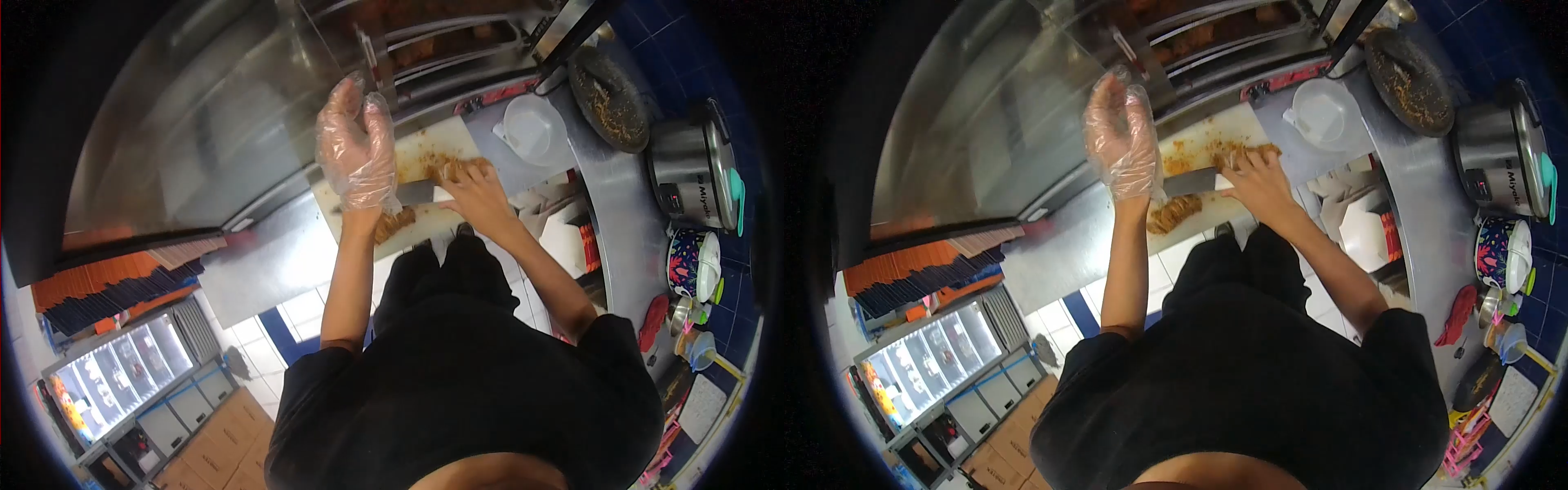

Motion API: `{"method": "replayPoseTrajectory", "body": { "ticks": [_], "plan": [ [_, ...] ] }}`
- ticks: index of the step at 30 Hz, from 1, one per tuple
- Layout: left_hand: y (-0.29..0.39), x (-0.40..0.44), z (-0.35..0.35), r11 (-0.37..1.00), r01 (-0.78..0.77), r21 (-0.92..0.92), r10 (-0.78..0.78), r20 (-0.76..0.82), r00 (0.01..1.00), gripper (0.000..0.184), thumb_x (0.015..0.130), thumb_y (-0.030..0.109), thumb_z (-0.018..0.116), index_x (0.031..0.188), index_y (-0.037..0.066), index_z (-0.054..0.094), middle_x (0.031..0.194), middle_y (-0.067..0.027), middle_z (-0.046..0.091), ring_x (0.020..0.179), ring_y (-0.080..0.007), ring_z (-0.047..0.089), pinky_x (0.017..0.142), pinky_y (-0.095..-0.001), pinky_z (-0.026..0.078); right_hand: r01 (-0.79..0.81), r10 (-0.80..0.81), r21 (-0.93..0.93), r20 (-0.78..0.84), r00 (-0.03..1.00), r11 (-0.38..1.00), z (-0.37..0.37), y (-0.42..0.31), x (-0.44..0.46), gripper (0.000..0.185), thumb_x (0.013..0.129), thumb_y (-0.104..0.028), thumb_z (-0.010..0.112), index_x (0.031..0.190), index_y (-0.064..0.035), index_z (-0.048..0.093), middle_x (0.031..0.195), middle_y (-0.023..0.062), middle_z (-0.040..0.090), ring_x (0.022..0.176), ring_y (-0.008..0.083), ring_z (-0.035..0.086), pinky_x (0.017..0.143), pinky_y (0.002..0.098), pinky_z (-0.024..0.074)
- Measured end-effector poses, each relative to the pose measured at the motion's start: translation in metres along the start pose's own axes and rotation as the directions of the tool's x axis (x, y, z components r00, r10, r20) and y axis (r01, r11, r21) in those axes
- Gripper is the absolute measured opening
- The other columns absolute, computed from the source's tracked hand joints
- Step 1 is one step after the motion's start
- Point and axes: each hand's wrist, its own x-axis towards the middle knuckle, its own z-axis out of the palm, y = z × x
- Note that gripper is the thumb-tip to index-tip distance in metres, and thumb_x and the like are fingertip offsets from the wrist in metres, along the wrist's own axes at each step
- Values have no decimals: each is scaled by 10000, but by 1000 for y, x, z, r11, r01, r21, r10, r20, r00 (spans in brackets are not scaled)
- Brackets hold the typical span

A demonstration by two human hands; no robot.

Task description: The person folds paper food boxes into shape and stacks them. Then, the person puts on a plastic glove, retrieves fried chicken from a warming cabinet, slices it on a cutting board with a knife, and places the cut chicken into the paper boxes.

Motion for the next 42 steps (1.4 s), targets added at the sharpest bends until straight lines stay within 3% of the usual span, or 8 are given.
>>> {"method": "replayPoseTrajectory", "body": {
  "ticks": [8,12,22,30,34,36,40,42],
  "plan": [
    [26,14,25,997,-56,56,57,-13,998,354,1000,132,631,1335,20,608,1188,-157,665,1110,-267,662,1000,-392,501,121,-135,-167,-77,988,978,45,31,98,393,922,-388,699,1261,-188,688,1288,96,630,1258,319,552,1113,594,349],
    [26,10,57,995,-72,-68,76,61,995,395,988,80,638,1382,59,621,1230,-121,665,1136,-204,655,997,-357,513,59,-28,136,-216,976,989,32,20,62,359,947,-266,672,1274,-118,664,1279,153,614,1234,353,559,1099,562,381],
    [71,16,204,946,-245,-211,294,245,924,454,930,98,588,1383,63,590,1257,-228,659,1182,-405,641,1054,-470,491,-220,389,589,-176,904,778,7,27,-118,220,938,-108,655,1142,-36,699,1065,185,675,1020,399,648,901,475,513],
    [95,11,261,935,88,-343,169,652,739,681,882,129,635,1527,68,424,1460,-281,542,1323,-424,556,1137,-451,434,-336,438,576,-43,898,745,37,66,-199,255,981,-108,627,1223,-52,681,1069,169,685,964,316,670,871,424,527],
    [75,-9,188,823,-216,-526,527,562,638,703,932,230,679,1553,78,387,1433,-228,574,1303,-380,578,1106,-455,457,-352,420,618,39,907,703,15,31,-166,254,992,-119,624,1233,-63,681,1070,162,690,914,275,677,834,405,534],
    [62,-26,88,819,-159,-551,504,560,657,640,983,318,689,1524,82,443,1408,-192,594,1297,-345,587,1097,-441,473,-296,363,613,15,932,733,16,12,-133,249,1003,-128,618,1227,-45,686,1081,161,704,924,270,681,846,390,533],
    [6,-55,-138,703,417,-576,51,626,778,456,987,283,729,1359,39,625,1338,-124,648,1237,-240,629,1079,-381,506,-106,253,779,-69,965,618,-17,-83,-39,241,1006,-155,646,1181,0,703,1132,158,731,998,251,695,886,352,531],
    [-23,-55,-264,831,373,-413,-200,404,893,376,987,234,737,1299,45,648,1242,-73,698,1166,-172,650,1048,-343,519,135,10,755,-184,983,642,-53,-159,17,216,999,-128,662,1159,8,714,1086,150,743,972,239,708,857,348,542]
  ]
}}
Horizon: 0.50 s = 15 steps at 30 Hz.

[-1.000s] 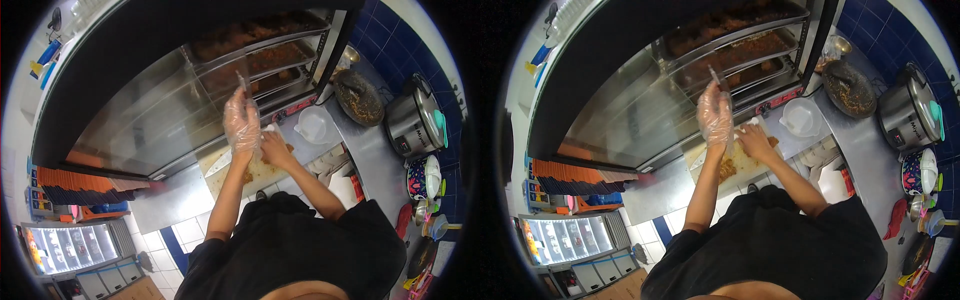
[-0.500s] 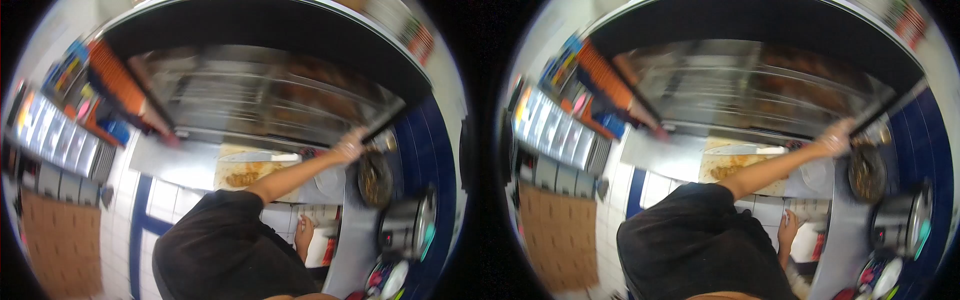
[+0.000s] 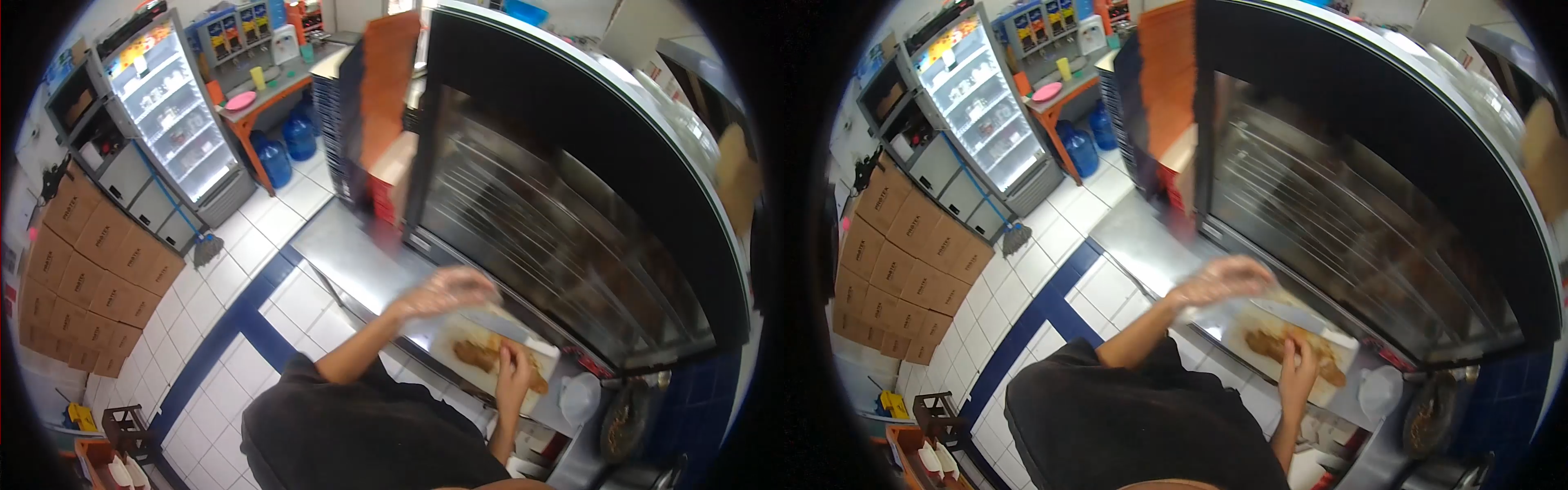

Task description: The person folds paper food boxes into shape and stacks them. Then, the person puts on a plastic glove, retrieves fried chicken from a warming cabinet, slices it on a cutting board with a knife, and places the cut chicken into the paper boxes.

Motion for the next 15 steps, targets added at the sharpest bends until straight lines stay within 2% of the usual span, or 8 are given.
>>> {"method": "replayPoseTrajectory", "body": {
  "ticks": [2,4,6,8,10,12,13,15],
  "plan": [
    [13,-35,-104,993,-98,-70,68,-349,935,333,1005,242,713,1263,40,654,1180,-58,708,1118,-167,659,1008,-330,529,226,-225,8,134,965,974,48,-110,58,202,970,-80,688,1144,17,724,1034,151,748,916,256,716,831,354,551],
    [32,-50,-188,932,-362,6,292,-602,743,294,1029,239,674,1239,35,645,1144,-59,716,1082,-167,667,958,-314,534,519,-535,132,235,811,845,100,-223,102,198,939,-51,709,1127,7,731,1024,166,743,902,314,717,832,382,556],
    [61,-54,-242,941,-303,150,301,-780,549,293,1044,234,641,1240,18,620,1176,-87,707,1084,-164,662,934,-296,529,740,-788,277,142,599,613,159,-321,136,199,918,-47,715,1111,1,726,987,166,731,895,349,707,823,416,557],
    [82,-49,-283,944,-280,175,303,-796,523,359,1054,252,624,1316,11,578,1248,-105,672,1165,-184,629,1006,-314,498,873,-887,158,80,454,461,221,-390,176,243,930,-40,706,1168,7,705,1061,168,732,927,326,712,826,391,560],
    [94,-29,-314,915,-244,322,397,-832,387,430,1064,284,604,1388,9,537,1366,-129,606,1279,-215,562,1097,-335,439,896,-897,-101,52,440,433,288,-427,225,195,962,-90,654,1122,21,668,1034,208,709,949,372,703,822,444,562],
    [103,-14,-334,873,-294,389,483,-774,409,539,1066,380,585,1449,12,495,1447,-139,550,1365,-252,499,1164,-370,376,763,-744,-509,307,593,398,339,-432,276,168,977,-146,609,1035,5,653,978,229,695,941,395,701,803,495,561],
    [103,-3,-345,889,-230,396,457,-797,395,611,1051,467,577,1449,9,505,1493,-156,518,1390,-280,485,1179,-400,365,750,-712,-561,361,603,351,364,-411,304,179,965,-181,616,985,-6,648,943,247,706,893,418,702,776,507,567],
    [95,18,-368,868,-227,441,496,-775,391,598,1033,482,586,1410,19,542,1419,-199,600,1351,-342,545,1160,-431,390,741,-607,-502,439,662,446,380,-398,327,237,964,-223,642,967,14,653,870,278,705,850,461,695,754,557,544]
  ]
}}
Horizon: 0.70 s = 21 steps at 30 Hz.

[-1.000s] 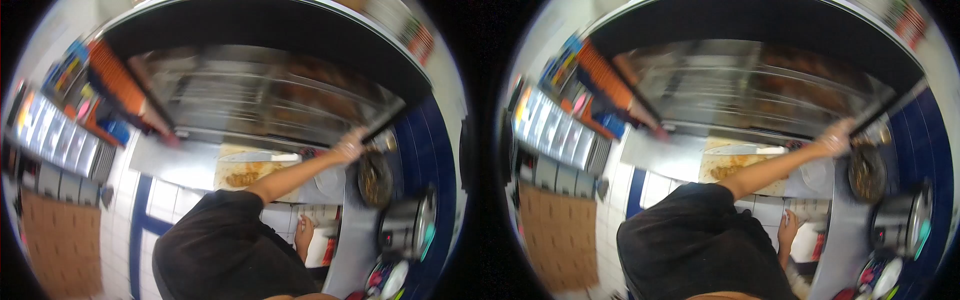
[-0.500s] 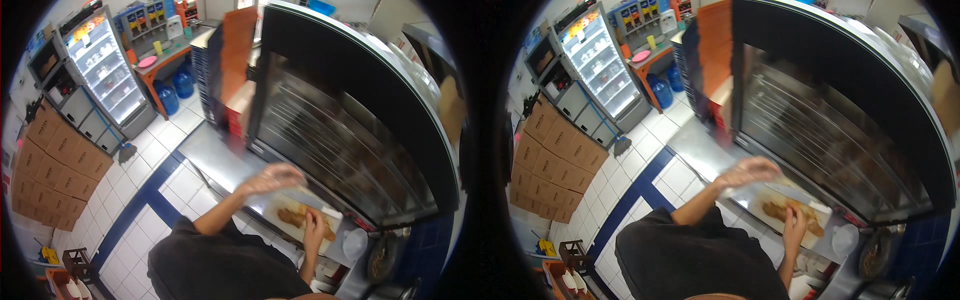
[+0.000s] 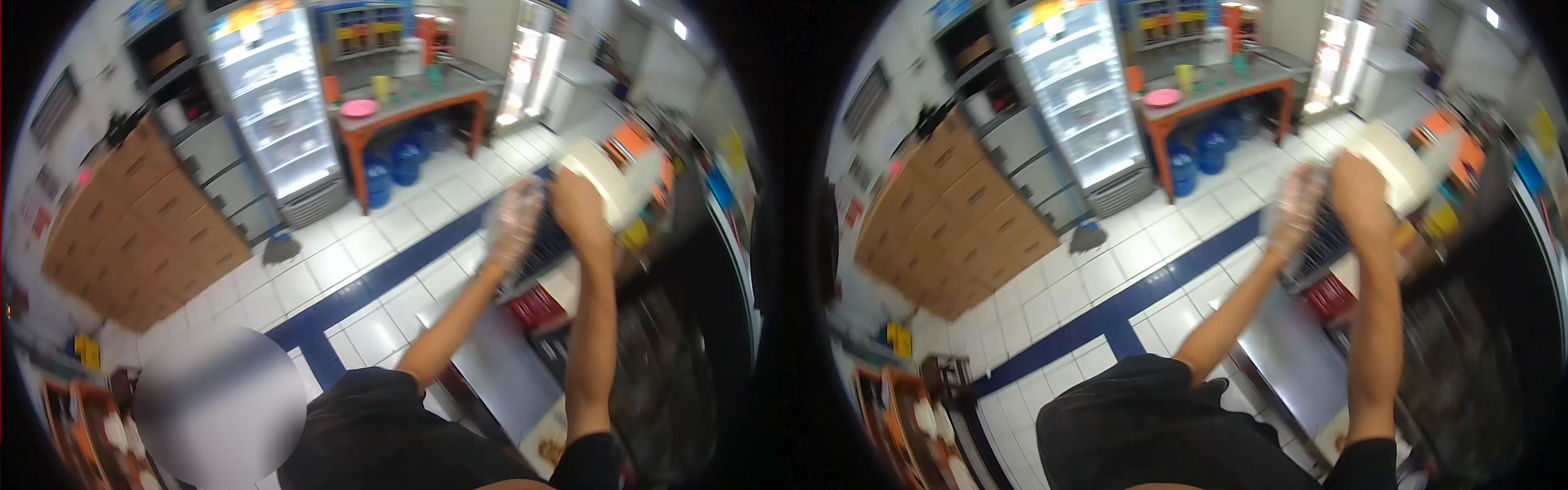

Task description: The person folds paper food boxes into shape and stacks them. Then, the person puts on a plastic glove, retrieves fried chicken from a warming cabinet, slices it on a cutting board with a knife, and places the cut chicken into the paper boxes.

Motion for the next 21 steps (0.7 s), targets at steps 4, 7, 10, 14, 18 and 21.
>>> {"method": "replayPoseTrajectory", "body": {
  "ticks": [4,7,10,14,18,21],
  "plan": [
    [47,18,-9,994,57,90,-67,111,992,490,1040,454,574,1378,100,553,1344,-197,647,1274,-364,614,1091,-405,460,-11,12,17,-18,1000,1000,-20,-5,4,159,963,-146,599,978,0,660,889,279,699,901,494,677,813,556,530],
    [47,22,-5,992,79,94,-91,131,987,479,1048,453,562,1363,92,561,1338,-191,651,1259,-368,621,1075,-400,470,-89,76,203,69,995,975,-23,-3,7,202,985,-156,604,1038,23,681,973,296,685,950,512,641,825,553,489],
    [39,31,2,998,50,49,-54,85,995,451,1072,467,501,1303,94,605,1244,-176,669,1188,-385,628,1036,-435,467,-9,8,112,4,1000,994,-19,-3,10,197,982,-147,571,1000,6,693,948,283,697,938,495,658,816,560,505],
    [33,34,6,995,96,-35,-92,97,991,557,1061,536,494,1275,51,667,1258,-177,675,1187,-314,629,1066,-408,448,-136,137,7,-29,990,991,-7,-12,2,212,972,-195,567,956,-20,687,914,255,706,889,464,677,788,566,522],
    [7,36,17,997,77,-6,-75,186,980,621,1052,561,470,1336,31,628,1253,-196,677,1146,-317,647,1020,-421,475,-214,214,13,-39,976,977,-22,-27,-2,165,881,-174,656,916,-33,732,867,230,738,830,398,742,752,505,590],
    [-15,36,16,992,24,-121,6,248,969,624,1056,539,467,1320,-6,614,1245,-173,675,1141,-283,644,1010,-385,474,-179,175,50,72,982,983,-41,-28,-8,153,834,-155,668,882,-52,771,905,210,762,852,376,761,738,473,602]
  ]
}}
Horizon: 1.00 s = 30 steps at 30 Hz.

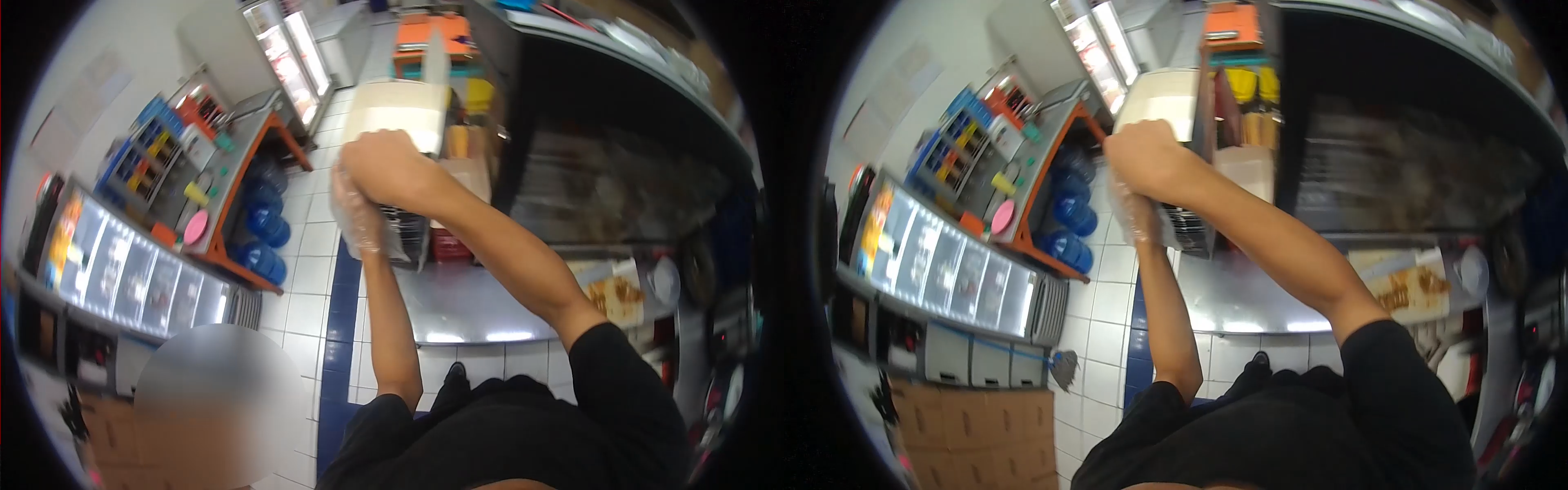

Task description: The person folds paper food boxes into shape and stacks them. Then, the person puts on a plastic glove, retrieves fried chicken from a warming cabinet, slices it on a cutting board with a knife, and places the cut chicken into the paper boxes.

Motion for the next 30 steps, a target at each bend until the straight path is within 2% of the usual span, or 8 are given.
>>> {"method": "replayPoseTrajectory", "body": {
  "ticks": [5,7,11,15,20,24,26,30],
  "plan": [
    [6,-1,17,946,42,-321,-27,49,998,493,1020,405,569,1285,-9,606,1196,-93,653,1093,-183,616,963,-316,472,-116,102,82,158,982,990,-11,6,2,261,909,-199,628,1075,-96,802,1150,154,767,1082,317,743,889,453,577],
    [20,0,19,963,2,-269,20,80,997,450,978,345,627,1281,13,608,1190,-78,648,1078,-158,611,936,-303,479,-99,95,98,51,994,990,-4,7,-5,233,890,-182,649,1029,-59,790,1039,186,775,997,352,760,834,459,594],
    [49,-8,27,844,328,-425,-351,25,936,444,974,317,655,1295,11,614,1165,-67,656,1041,-186,629,930,-327,497,-146,150,93,-38,988,985,-1,0,-6,203,875,-178,691,1015,-79,799,1048,147,784,1006,310,764,795,421,582],
    [66,-12,27,938,210,-276,-215,11,977,412,985,304,641,1272,8,622,1163,-83,658,1032,-202,635,918,-353,508,-155,163,66,-148,975,986,-31,-3,17,254,838,-229,745,1063,-125,803,1131,97,776,1053,275,739,772,459,572],
    [70,-32,16,974,39,221,-60,89,994,487,992,367,586,1252,-43,612,1108,-147,642,987,-245,635,908,-389,517,167,-118,73,-446,887,983,-83,-29,22,220,715,-232,740,846,-67,805,858,170,776,800,309,757,609,466,538],
    [90,-110,19,983,-173,63,174,-16,985,518,987,390,579,1247,-56,607,1094,-158,634,976,-254,635,896,-395,526,292,-169,170,-510,844,941,-126,-27,-154,222,825,-218,687,893,-32,787,843,198,749,806,333,742,657,496,537],
    [96,-174,20,972,-236,-16,235,-30,971,533,984,402,576,1245,-62,605,1087,-163,630,970,-258,635,890,-397,531,268,-48,585,-363,930,766,-144,-5,-249,259,901,-242,668,946,-6,765,901,189,746,874,346,721,748,470,534],
    [103,-324,19,968,-108,-227,134,102,986,565,980,425,569,1240,-75,601,1073,-174,622,959,-267,635,878,-403,540,221,55,770,-315,947,598,-168,43,-426,233,1037,-212,616,1062,5,697,932,182,723,914,327,705,791,384,522]
  ]
}}
